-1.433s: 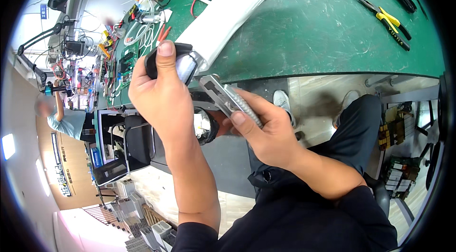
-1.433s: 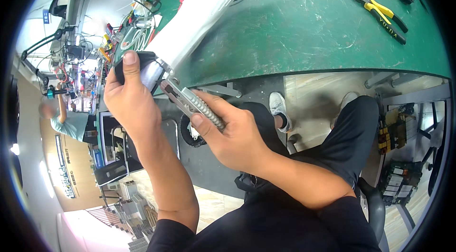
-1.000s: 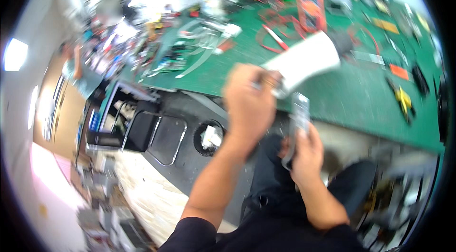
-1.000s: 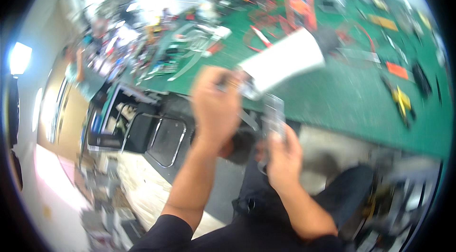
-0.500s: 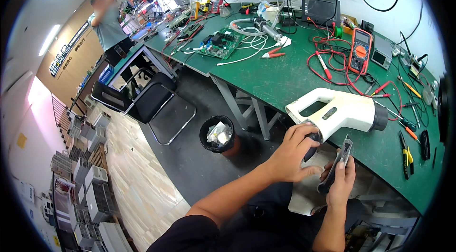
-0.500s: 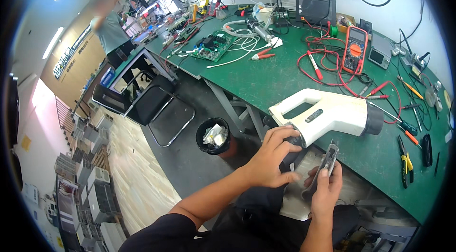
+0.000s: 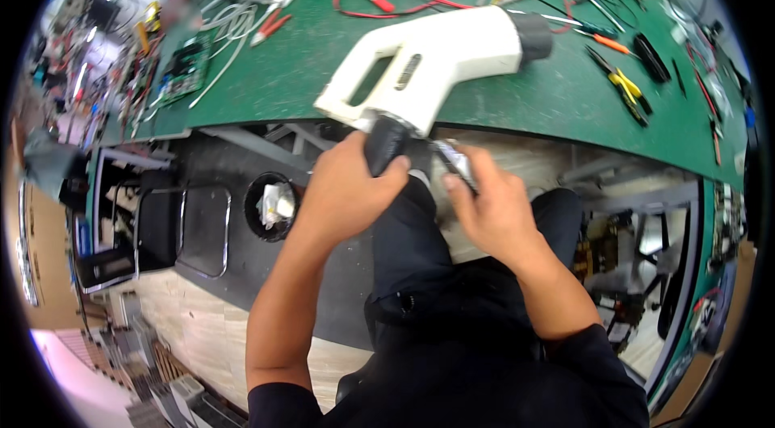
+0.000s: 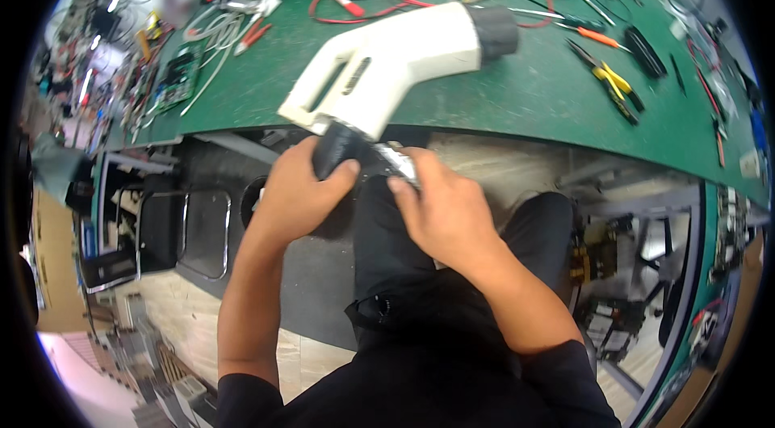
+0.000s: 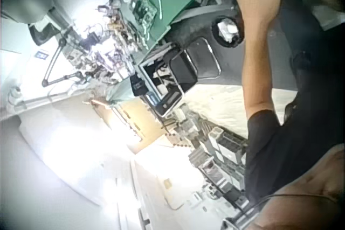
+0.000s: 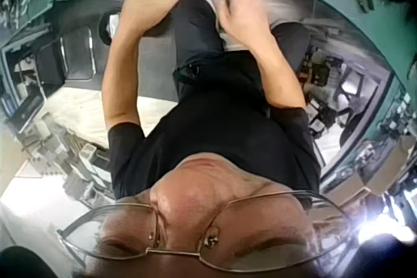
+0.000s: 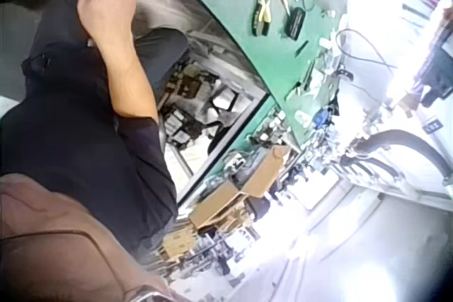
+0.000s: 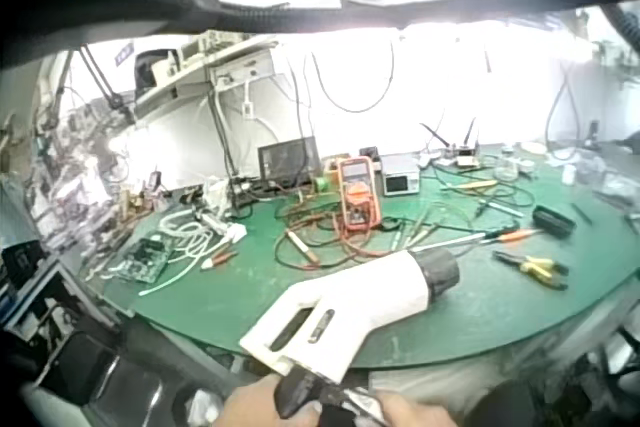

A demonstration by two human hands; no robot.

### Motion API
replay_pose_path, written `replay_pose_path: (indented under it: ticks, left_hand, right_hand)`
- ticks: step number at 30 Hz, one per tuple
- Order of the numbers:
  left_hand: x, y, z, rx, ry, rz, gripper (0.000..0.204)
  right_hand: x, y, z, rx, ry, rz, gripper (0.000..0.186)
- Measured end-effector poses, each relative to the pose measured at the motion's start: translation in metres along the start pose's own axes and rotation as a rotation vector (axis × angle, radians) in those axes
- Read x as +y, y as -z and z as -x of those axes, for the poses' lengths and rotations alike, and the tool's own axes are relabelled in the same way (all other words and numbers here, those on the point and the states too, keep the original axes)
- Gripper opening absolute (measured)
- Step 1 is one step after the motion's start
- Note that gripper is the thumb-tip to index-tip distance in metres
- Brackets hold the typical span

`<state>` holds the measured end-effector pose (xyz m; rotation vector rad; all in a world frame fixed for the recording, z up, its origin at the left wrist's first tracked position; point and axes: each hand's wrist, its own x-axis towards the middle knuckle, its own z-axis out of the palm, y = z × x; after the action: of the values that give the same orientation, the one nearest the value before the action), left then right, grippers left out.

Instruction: The person uses a utility knife and pliers to trim and remove material from a white plastic electronic component housing on a green workbench.

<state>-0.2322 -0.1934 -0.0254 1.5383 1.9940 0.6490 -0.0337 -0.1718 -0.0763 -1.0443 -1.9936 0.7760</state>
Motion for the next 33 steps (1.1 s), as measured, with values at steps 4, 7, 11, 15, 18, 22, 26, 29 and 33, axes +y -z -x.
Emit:
replay_pose_path:
  ticks: [4,7,11,15,18,22,26,29,33]
  left_hand:
    - [0.009,-0.002,-0.007,-0.053,-0.058,0.021,0.031]
    - [0.009,-0.001,-0.007,-0.092,-0.03,0.048,0.027]
    - [0.007,-0.002,-0.004,-0.069,-0.048,0.039,0.027]
    - [0.007,-0.002,-0.004,-0.047,-0.045,-0.006,0.032]
    - [0.014,-0.002,-0.003,-0.036,-0.055,-0.003,0.037]
    - [0.013,-0.004,-0.002,-0.038,-0.09,-0.007,0.038]
    - [0.016,-0.003,-0.005,-0.072,-0.129,-0.109,0.04]
    - [0.016,0.002,-0.01,-0.18,-0.027,-0.075,0.041]
    - [0.018,0.004,-0.018,-0.246,-0.023,-0.099,0.042]
  right_hand:
    - [-0.004,0.0,-0.001,0.012,0.002,0.122,0.028]
    - [-0.004,-0.005,-0.004,0.005,-0.004,0.173,0.026]
    - [-0.012,-0.01,-0.008,-0.002,-0.022,0.244,0.021]
    - [-0.014,-0.013,-0.009,0.001,-0.035,0.329,0.02]
    - [-0.019,-0.012,-0.01,0.004,-0.05,0.435,0.019]
    - [-0.022,-0.011,-0.01,0.011,-0.028,0.533,0.017]
    - [-0.018,-0.007,-0.01,-0.024,-0.004,0.61,0.014]
    - [-0.017,-0.006,-0.012,-0.047,0.021,0.659,0.014]
    - [-0.013,-0.009,-0.013,-0.041,-0.01,0.641,0.014]
